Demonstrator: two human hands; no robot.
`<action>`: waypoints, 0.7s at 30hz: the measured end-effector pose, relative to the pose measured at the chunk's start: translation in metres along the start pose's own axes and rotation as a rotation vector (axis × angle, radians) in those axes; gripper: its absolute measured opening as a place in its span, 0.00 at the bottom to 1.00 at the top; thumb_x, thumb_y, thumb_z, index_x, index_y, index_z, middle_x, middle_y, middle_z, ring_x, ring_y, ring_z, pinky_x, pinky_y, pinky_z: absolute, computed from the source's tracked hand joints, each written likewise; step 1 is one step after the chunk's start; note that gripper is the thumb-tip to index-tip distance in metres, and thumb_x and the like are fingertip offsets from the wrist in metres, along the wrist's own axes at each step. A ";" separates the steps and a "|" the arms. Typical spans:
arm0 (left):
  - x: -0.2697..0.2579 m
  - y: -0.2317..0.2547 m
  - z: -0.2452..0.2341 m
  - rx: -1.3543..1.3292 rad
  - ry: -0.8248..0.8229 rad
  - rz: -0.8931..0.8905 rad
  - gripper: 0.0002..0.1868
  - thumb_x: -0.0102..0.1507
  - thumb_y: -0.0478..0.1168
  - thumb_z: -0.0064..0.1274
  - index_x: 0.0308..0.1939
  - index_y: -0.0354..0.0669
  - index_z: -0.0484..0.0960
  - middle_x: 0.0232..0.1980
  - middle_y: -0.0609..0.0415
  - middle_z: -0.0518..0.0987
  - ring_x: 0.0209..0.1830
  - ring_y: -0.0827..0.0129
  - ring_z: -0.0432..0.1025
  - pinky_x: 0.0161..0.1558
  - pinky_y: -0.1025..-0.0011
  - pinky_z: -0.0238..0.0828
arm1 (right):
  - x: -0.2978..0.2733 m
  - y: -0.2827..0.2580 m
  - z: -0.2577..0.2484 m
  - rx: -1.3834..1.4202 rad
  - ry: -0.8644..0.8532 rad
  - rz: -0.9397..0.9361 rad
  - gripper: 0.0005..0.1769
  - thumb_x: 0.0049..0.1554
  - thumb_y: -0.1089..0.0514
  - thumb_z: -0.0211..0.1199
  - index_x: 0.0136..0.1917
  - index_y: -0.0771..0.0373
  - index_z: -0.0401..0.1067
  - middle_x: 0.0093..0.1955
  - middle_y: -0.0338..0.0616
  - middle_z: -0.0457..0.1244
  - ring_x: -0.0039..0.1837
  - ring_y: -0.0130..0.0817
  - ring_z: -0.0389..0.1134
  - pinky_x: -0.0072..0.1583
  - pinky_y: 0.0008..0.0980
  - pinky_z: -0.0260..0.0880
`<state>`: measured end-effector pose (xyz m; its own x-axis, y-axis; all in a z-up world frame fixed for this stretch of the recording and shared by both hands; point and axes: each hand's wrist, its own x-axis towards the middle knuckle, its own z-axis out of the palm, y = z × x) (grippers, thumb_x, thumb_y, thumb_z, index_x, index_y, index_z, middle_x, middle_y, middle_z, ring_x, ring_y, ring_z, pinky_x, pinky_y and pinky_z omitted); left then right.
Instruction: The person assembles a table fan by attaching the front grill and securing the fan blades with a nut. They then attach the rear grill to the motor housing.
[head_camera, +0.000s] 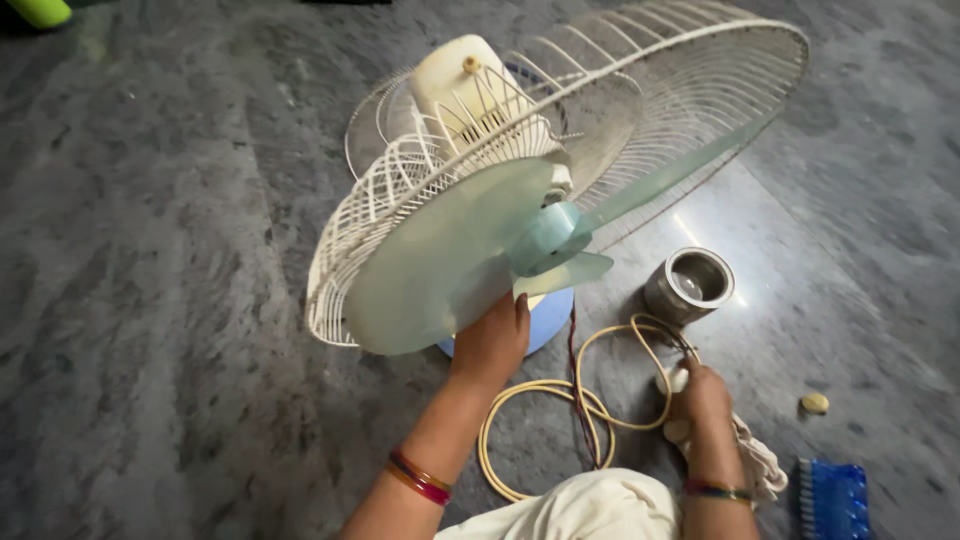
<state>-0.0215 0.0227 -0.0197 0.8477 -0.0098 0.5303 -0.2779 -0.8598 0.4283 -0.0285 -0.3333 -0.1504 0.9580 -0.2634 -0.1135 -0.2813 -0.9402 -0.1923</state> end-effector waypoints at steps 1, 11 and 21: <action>0.000 0.000 -0.001 0.023 0.030 0.026 0.23 0.67 0.45 0.49 0.59 0.29 0.75 0.55 0.31 0.77 0.57 0.39 0.71 0.60 0.51 0.66 | -0.004 -0.008 -0.022 -0.031 0.021 0.024 0.45 0.36 0.52 0.83 0.67 0.46 0.73 0.58 0.53 0.69 0.59 0.54 0.71 0.58 0.48 0.74; 0.008 0.009 -0.014 -0.102 -0.164 -0.147 0.23 0.67 0.44 0.47 0.61 0.31 0.72 0.58 0.29 0.74 0.57 0.33 0.68 0.55 0.46 0.66 | -0.069 -0.212 -0.183 1.183 0.333 -0.737 0.37 0.45 0.70 0.76 0.67 0.61 0.70 0.71 0.50 0.59 0.69 0.39 0.67 0.57 0.31 0.81; 0.022 0.014 0.002 -0.150 -0.090 -0.067 0.23 0.68 0.41 0.48 0.63 0.29 0.69 0.58 0.28 0.74 0.60 0.32 0.66 0.60 0.45 0.61 | -0.050 -0.252 -0.132 0.795 0.853 -0.754 0.38 0.47 0.66 0.80 0.68 0.60 0.69 0.69 0.51 0.57 0.65 0.46 0.65 0.61 0.41 0.72</action>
<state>-0.0064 0.0094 -0.0034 0.9017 -0.0069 0.4324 -0.2785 -0.7742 0.5684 0.0022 -0.1113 0.0324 0.5477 -0.0727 0.8335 0.6333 -0.6149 -0.4698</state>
